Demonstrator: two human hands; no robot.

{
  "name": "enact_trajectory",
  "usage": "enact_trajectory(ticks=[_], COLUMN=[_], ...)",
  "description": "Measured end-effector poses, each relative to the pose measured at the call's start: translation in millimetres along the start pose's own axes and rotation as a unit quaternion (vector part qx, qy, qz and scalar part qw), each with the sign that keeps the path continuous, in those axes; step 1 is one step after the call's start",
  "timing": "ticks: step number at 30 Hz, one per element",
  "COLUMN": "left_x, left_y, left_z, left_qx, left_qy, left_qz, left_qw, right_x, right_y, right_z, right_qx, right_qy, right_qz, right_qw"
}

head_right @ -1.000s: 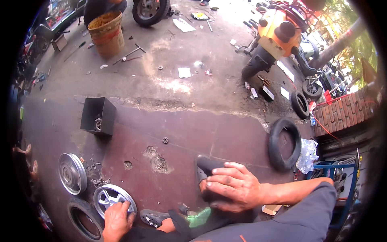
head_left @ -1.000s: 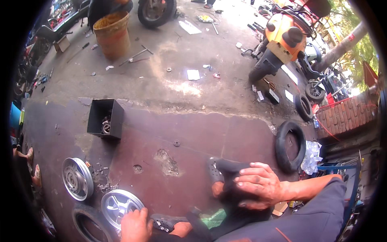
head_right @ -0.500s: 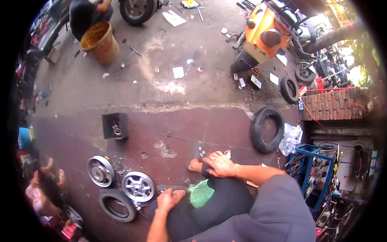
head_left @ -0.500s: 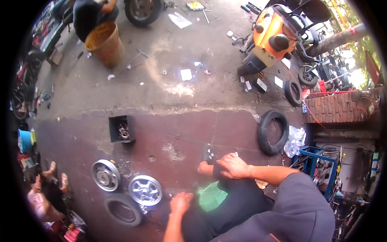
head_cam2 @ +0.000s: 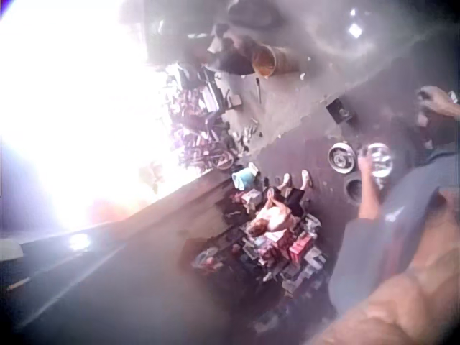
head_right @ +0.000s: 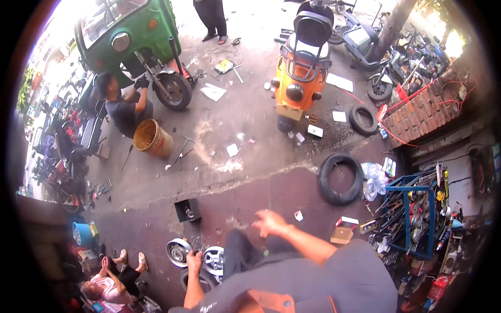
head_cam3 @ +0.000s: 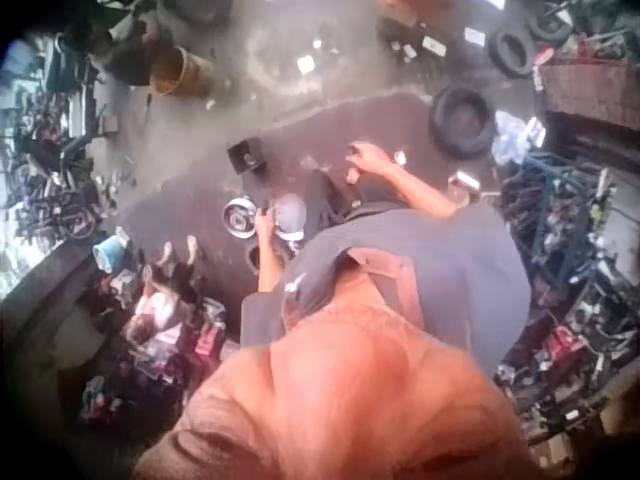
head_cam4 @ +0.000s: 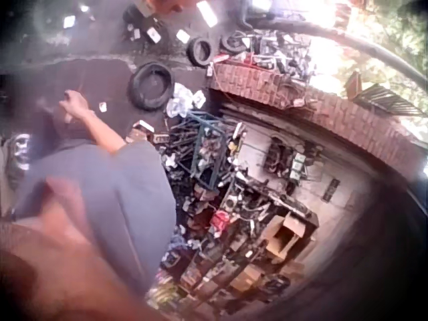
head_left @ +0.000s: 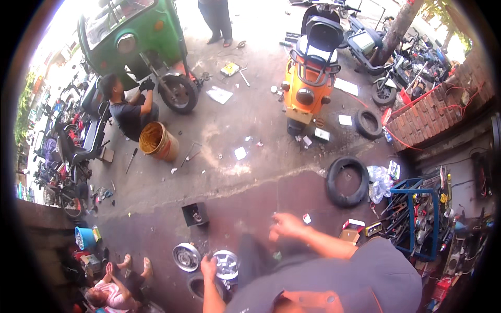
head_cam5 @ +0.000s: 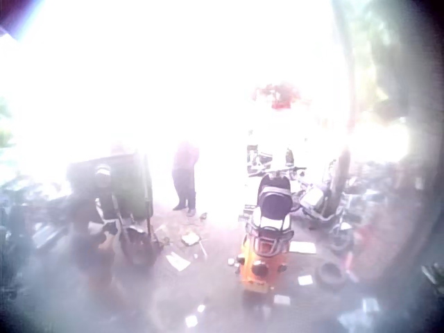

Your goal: The person cleans a wheel rim with a cloth, uses pliers to pull on a valve stem, and uses a screwdriver to pry at the central hub of a separate wheel assembly.

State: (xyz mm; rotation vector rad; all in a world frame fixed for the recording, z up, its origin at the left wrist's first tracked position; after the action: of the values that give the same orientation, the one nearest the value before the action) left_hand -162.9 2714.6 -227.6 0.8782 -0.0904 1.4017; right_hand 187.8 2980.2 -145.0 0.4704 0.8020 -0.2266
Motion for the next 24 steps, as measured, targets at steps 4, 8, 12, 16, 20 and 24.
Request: enact_trajectory(ticks=[4, 8, 12, 16, 20, 24], left_x=[-34, 23, 24, 89, 129, 165], left_y=[8, -1, 1, 15, 44, 78], left_z=[9, 39, 9, -45, -112, -168], left_qx=[0.008, -0.010, -0.026, -0.063, -0.022, -0.029], left_qy=[0.090, 0.045, 0.070, 0.022, -0.003, -0.013], left_qz=[0.046, -0.014, -0.048, -0.005, -0.010, 0.015], left_qw=[0.995, 0.999, 0.996, 0.998, 1.000, 0.999], right_x=[91, 179, 206, 198, 177, 110], right_y=[53, 63, 38, 7, 12, 69], right_z=[59, 123, 146, 118, 56, -7], right_qx=[0.146, 0.239, 0.288, 0.290, 0.211, 0.230], right_qy=[-0.234, -0.300, -0.365, -0.367, -0.365, -0.310], right_qz=[-0.021, -0.094, -0.167, -0.371, -0.391, -0.388], right_qw=[0.961, 0.919, 0.870, 0.803, 0.818, 0.837])
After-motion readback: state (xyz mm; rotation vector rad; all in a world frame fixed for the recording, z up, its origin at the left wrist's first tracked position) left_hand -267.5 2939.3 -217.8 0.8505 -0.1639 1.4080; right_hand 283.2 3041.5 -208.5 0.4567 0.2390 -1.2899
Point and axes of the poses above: each hand's wrist, its own z-axis away from the middle knuckle, its own y-axis out of the back of the hand, x = y × z, the point moved 2 cm from there along -z, towards the middle knuckle, and after that the axes turned 13 degrees about -x, right-handed, at the moved point
